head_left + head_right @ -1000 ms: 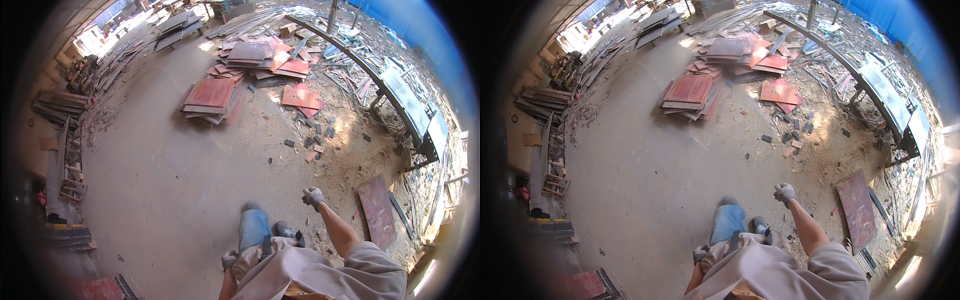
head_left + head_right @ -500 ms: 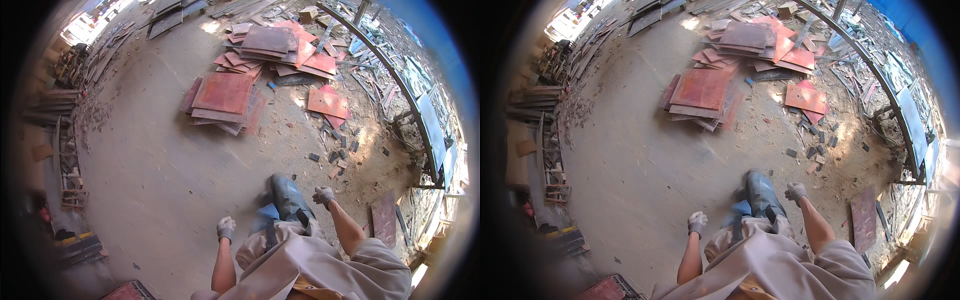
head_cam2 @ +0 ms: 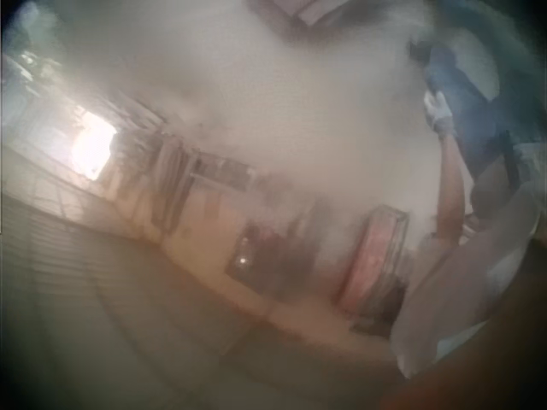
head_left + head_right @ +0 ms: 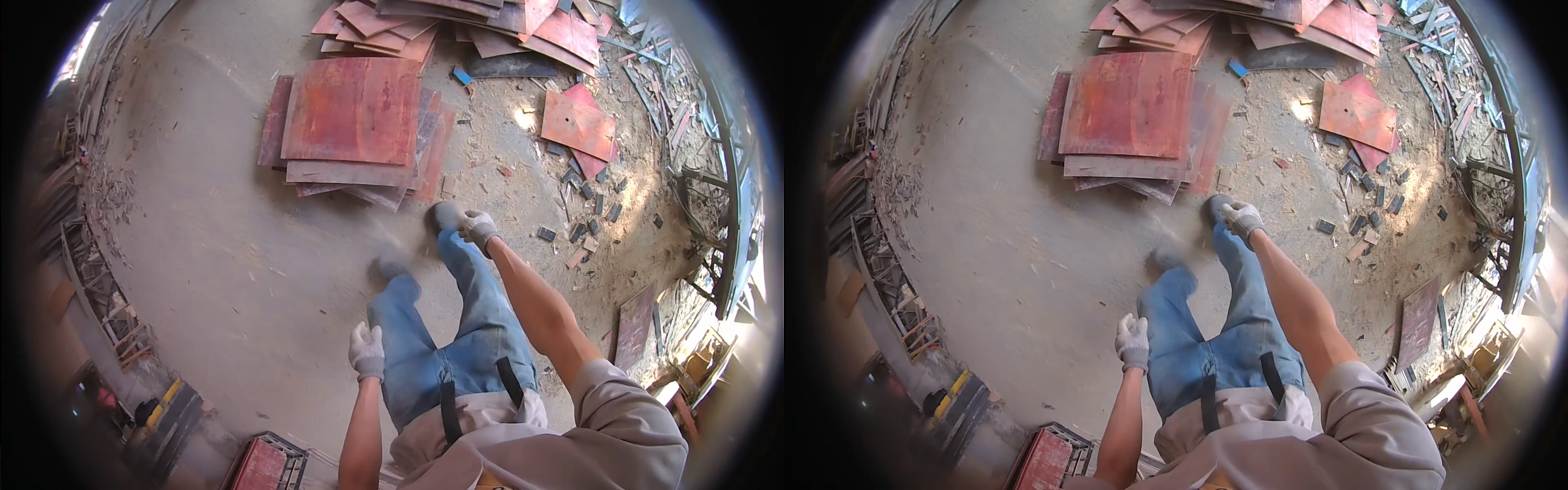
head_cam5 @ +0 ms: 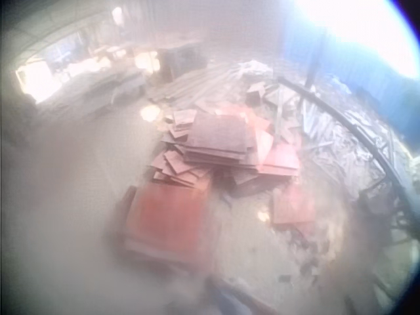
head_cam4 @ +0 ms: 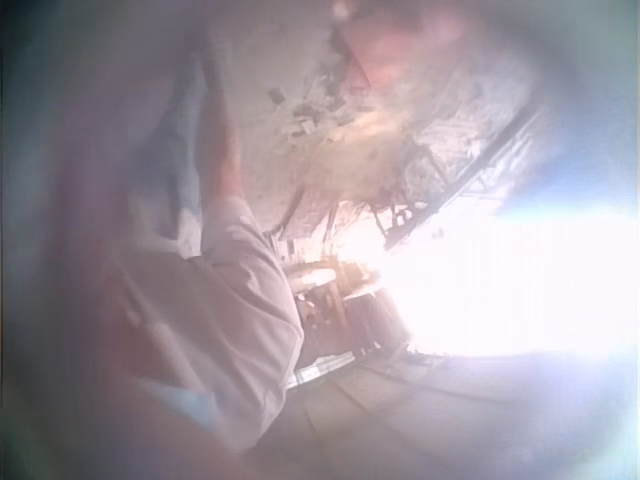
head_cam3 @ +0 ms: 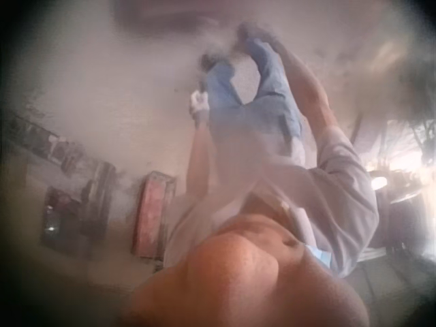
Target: The person measures and cuts multiple reddish-brown metal sheets using a guillotine-style shear. They repeatedly pick up sheets from a pile, measure them with a tape measure, align them on the shear, cut them, and place the cut pieces aside. The process is repeated for several sheets throughout the clip.
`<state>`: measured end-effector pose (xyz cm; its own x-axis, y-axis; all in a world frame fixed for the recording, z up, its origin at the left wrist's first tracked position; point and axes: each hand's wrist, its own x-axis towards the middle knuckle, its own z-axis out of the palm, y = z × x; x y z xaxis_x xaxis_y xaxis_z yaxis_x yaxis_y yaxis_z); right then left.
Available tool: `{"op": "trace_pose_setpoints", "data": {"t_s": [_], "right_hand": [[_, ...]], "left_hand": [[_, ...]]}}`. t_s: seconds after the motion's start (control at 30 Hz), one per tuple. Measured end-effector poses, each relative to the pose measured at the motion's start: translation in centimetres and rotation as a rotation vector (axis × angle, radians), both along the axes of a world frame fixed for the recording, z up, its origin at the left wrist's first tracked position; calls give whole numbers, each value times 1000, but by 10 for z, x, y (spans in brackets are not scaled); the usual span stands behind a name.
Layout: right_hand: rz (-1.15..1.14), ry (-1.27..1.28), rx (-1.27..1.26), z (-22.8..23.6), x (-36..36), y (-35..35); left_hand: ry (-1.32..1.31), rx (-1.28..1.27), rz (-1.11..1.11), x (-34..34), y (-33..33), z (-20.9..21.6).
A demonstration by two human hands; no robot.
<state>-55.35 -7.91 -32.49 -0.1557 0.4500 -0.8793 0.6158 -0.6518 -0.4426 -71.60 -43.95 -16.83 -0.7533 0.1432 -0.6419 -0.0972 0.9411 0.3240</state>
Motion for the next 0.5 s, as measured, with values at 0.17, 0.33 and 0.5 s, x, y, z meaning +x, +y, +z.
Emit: {"op": "trace_pose_setpoints", "data": {"t_s": [0.17,0.33,0.5], "right_hand": [[466,-223,159,-191,-125,46],[283,-295,241,-361,-204,56],[91,-450,313,-420,-275,93]], "left_hand": [[-2,-230,-370,-66,56,-116],[106,-293,-732,-143,59,-202],[46,-204,-755,-215,51,-223]]}}
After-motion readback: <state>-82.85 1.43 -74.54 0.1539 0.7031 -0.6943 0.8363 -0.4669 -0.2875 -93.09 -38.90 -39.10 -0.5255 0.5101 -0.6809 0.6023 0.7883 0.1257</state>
